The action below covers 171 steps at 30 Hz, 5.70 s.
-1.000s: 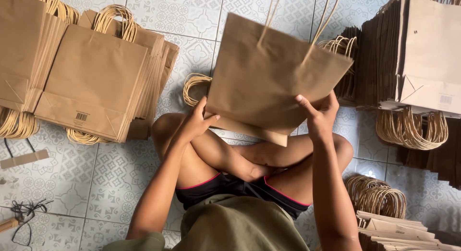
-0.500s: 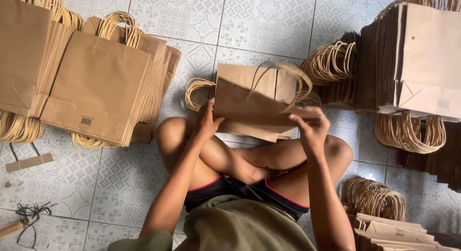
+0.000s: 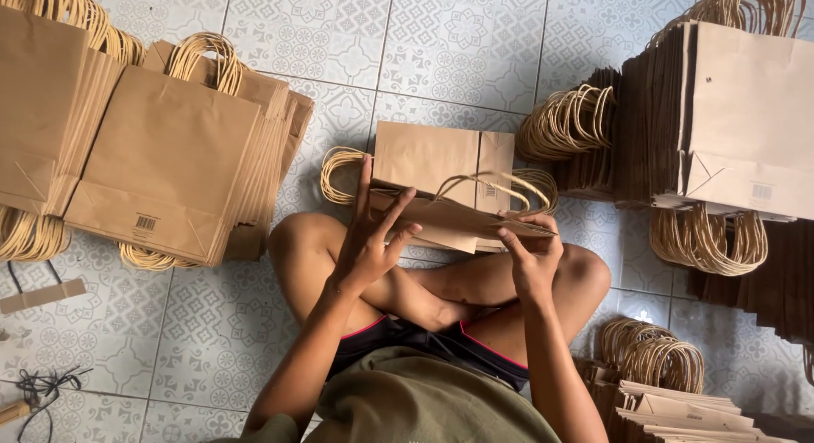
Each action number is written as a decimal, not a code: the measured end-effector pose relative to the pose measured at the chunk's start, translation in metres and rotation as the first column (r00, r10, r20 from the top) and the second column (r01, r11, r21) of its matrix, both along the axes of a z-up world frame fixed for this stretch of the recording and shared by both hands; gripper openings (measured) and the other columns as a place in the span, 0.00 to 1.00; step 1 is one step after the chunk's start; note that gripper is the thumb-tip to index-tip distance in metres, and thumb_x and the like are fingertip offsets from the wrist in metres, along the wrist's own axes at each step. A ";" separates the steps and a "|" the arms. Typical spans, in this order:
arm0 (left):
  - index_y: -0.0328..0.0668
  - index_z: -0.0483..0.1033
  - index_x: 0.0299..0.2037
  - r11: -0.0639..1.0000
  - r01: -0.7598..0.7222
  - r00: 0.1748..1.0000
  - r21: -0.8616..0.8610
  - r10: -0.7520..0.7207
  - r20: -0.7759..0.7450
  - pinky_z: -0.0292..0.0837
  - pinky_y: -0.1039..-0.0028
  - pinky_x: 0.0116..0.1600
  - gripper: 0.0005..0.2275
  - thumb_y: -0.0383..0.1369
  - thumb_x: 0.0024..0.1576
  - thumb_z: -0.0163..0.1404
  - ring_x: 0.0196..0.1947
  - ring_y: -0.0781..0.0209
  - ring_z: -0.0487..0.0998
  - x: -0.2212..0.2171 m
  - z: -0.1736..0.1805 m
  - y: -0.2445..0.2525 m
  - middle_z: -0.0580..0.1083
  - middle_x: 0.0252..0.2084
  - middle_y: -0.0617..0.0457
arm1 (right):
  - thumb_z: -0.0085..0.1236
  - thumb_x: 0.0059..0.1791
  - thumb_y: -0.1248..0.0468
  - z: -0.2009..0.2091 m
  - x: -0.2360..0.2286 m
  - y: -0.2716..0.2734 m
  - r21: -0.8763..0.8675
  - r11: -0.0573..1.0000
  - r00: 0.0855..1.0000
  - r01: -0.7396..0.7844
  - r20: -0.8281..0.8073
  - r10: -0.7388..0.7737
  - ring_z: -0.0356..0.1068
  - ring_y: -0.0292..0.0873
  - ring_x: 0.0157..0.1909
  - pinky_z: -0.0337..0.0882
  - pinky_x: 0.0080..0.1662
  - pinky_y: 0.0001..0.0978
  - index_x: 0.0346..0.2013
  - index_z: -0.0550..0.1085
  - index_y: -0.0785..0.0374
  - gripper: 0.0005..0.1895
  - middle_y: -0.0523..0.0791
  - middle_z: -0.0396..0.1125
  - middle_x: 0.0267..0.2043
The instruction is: A person sitting on the floor is picking up flat brown paper bags, opening them to expand them, and then stacking them neatly.
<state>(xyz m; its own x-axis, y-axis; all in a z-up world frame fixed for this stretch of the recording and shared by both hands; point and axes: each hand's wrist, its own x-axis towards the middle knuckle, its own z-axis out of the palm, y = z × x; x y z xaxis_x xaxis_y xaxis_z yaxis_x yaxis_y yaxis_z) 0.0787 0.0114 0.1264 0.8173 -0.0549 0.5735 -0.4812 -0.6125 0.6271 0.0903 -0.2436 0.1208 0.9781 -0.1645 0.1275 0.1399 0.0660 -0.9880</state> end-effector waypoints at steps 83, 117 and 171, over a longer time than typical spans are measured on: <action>0.40 0.64 0.55 0.995 0.027 0.993 -0.100 -0.038 -0.112 0.65 0.60 0.67 0.25 0.39 0.54 0.63 0.65 0.42 0.70 -0.023 0.029 0.005 0.64 0.68 0.36 | 0.37 0.49 0.27 -0.025 0.029 -0.097 -0.071 0.986 0.959 -0.148 0.232 0.161 0.61 0.55 0.70 0.61 0.68 0.47 0.49 0.54 0.55 0.36 0.58 0.59 0.68; 0.40 0.71 0.30 0.945 -0.140 0.836 -0.295 -0.047 -0.547 0.71 0.69 0.39 0.13 0.38 0.59 0.59 0.29 0.59 0.74 0.023 -0.162 0.032 0.72 0.25 0.47 | 0.69 0.46 0.69 -0.147 0.041 -0.050 -0.536 0.821 0.951 -0.199 -0.309 0.029 0.77 0.61 0.44 0.75 0.46 0.53 0.39 0.75 0.67 0.12 0.57 0.75 0.33; 0.32 0.69 0.61 0.527 -0.387 0.644 -0.756 -0.432 -0.631 0.79 0.71 0.32 0.18 0.38 0.68 0.42 0.21 0.51 0.80 -0.044 -0.097 0.128 0.66 0.17 0.50 | 0.79 0.40 0.56 -0.060 -0.042 -0.105 -0.340 0.931 0.745 -0.134 -0.654 -0.132 0.64 0.42 0.27 0.61 0.29 0.32 0.36 0.77 0.64 0.21 0.47 0.64 0.23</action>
